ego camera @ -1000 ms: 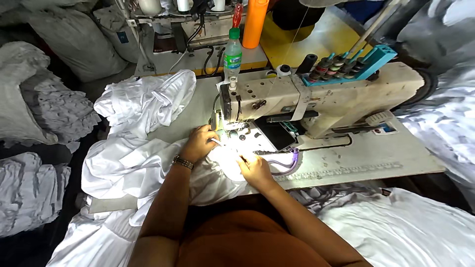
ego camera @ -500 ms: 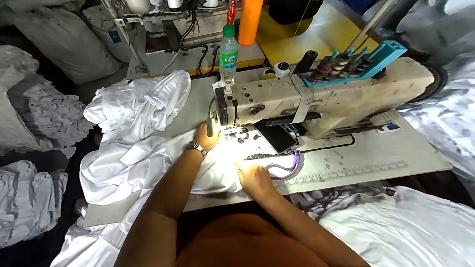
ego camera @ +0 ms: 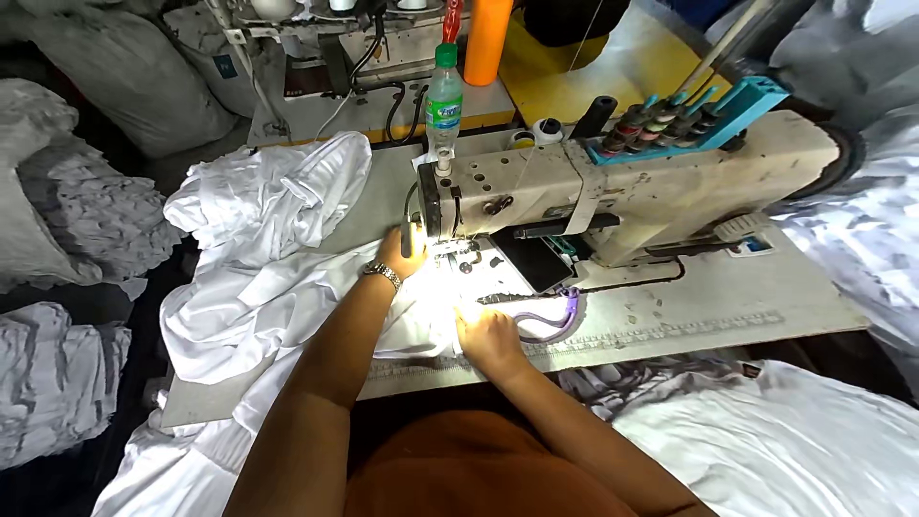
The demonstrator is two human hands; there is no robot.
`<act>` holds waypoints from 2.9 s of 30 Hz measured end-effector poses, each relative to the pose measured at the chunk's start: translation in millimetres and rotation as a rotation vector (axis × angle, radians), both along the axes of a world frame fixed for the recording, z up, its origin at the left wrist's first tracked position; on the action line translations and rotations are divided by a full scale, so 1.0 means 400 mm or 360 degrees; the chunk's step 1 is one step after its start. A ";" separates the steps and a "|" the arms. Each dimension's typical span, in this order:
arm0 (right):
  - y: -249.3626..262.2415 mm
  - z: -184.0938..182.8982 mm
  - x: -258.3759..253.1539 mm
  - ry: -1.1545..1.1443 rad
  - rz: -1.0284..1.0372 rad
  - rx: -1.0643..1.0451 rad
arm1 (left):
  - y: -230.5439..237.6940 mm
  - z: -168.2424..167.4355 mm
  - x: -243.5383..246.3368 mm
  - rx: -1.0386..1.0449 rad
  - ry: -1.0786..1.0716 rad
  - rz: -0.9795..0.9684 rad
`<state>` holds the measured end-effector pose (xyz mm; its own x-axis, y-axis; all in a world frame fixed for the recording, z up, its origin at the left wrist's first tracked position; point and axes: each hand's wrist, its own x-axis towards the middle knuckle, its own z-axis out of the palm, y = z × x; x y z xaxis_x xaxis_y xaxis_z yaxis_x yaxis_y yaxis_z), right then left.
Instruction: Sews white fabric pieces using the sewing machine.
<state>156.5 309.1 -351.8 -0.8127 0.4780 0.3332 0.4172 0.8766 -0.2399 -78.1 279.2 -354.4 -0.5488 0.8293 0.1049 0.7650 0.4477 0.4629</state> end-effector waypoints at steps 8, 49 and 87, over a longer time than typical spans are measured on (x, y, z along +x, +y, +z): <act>-0.005 0.057 0.021 -0.0319 0.0077 -0.0416 | -0.160 0.093 0.181 0.0146 0.0579 0.0097; 0.176 0.001 -0.098 0.0113 0.0869 -0.0372 | -0.256 0.162 0.335 -0.0158 0.0379 -0.1021; 0.074 0.025 0.039 0.0117 0.0875 -0.0246 | -0.185 0.035 0.124 -0.0079 0.0257 -0.0109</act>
